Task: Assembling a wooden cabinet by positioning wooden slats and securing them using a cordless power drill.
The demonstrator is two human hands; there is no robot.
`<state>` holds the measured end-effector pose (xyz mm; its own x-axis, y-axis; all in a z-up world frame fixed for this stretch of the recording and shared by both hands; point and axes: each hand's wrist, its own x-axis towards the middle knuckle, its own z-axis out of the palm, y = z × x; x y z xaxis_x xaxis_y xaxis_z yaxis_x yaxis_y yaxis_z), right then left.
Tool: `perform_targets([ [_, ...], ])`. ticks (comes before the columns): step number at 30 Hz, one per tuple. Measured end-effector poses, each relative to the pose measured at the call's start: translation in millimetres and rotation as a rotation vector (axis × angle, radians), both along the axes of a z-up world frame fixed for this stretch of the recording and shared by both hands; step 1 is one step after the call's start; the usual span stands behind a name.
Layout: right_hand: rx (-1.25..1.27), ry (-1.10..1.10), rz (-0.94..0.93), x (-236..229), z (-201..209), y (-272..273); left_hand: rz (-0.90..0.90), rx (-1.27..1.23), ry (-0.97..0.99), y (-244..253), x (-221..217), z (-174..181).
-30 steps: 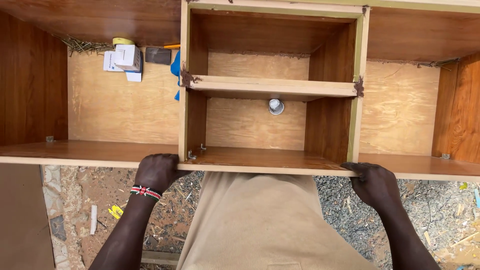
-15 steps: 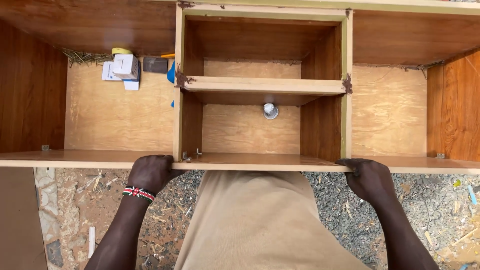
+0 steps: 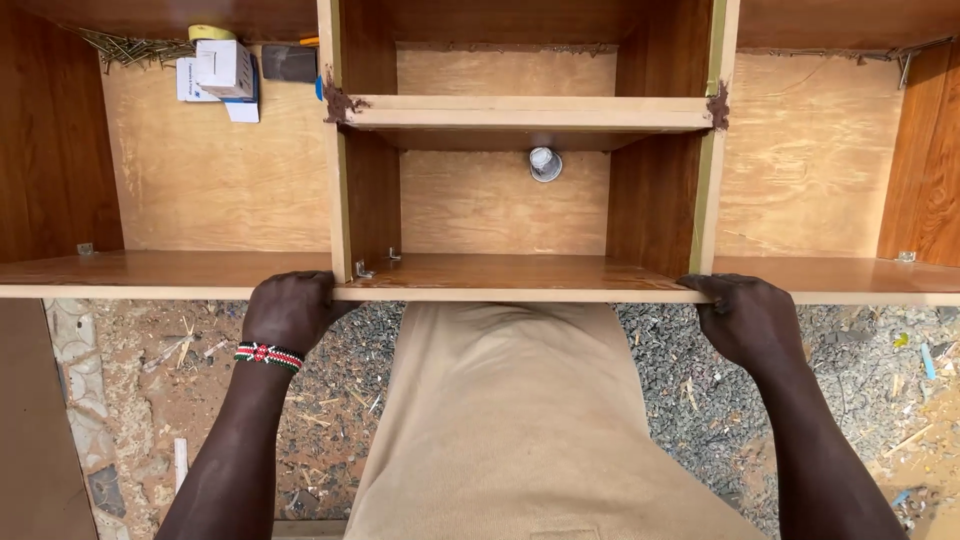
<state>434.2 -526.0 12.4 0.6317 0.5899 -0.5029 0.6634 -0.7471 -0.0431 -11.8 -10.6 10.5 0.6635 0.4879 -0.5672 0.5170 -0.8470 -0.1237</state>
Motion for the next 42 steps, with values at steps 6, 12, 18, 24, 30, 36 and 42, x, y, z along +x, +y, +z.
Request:
perform_targets([
  [6, 0.08, 0.005, 0.014, -2, 1, -3, -0.001, -0.033, 0.005, 0, 6, 2],
  [12, 0.143, 0.069, -0.083, -8, 14, 3, -0.03, -0.05, -0.18, -13, 6, 26],
  [18, 0.088, 0.131, -0.151, -10, 41, 24, -0.026, -0.097, -0.112, -10, -31, -30],
  [24, 0.218, 0.201, -0.149, -10, 31, 21, 0.045, -0.028, -0.199, -16, -34, -18],
  [30, 0.23, 0.186, -0.129, -12, 47, 27, 0.023, -0.038, -0.124, -11, -13, 12],
  [36, 0.296, 0.146, -0.101, -18, 52, 22, 0.016, 0.005, -0.177, -18, 4, 40],
  [42, 0.305, 0.197, -0.111, -16, 59, 27, 0.098, -0.041, -0.155, -18, 9, 42],
])
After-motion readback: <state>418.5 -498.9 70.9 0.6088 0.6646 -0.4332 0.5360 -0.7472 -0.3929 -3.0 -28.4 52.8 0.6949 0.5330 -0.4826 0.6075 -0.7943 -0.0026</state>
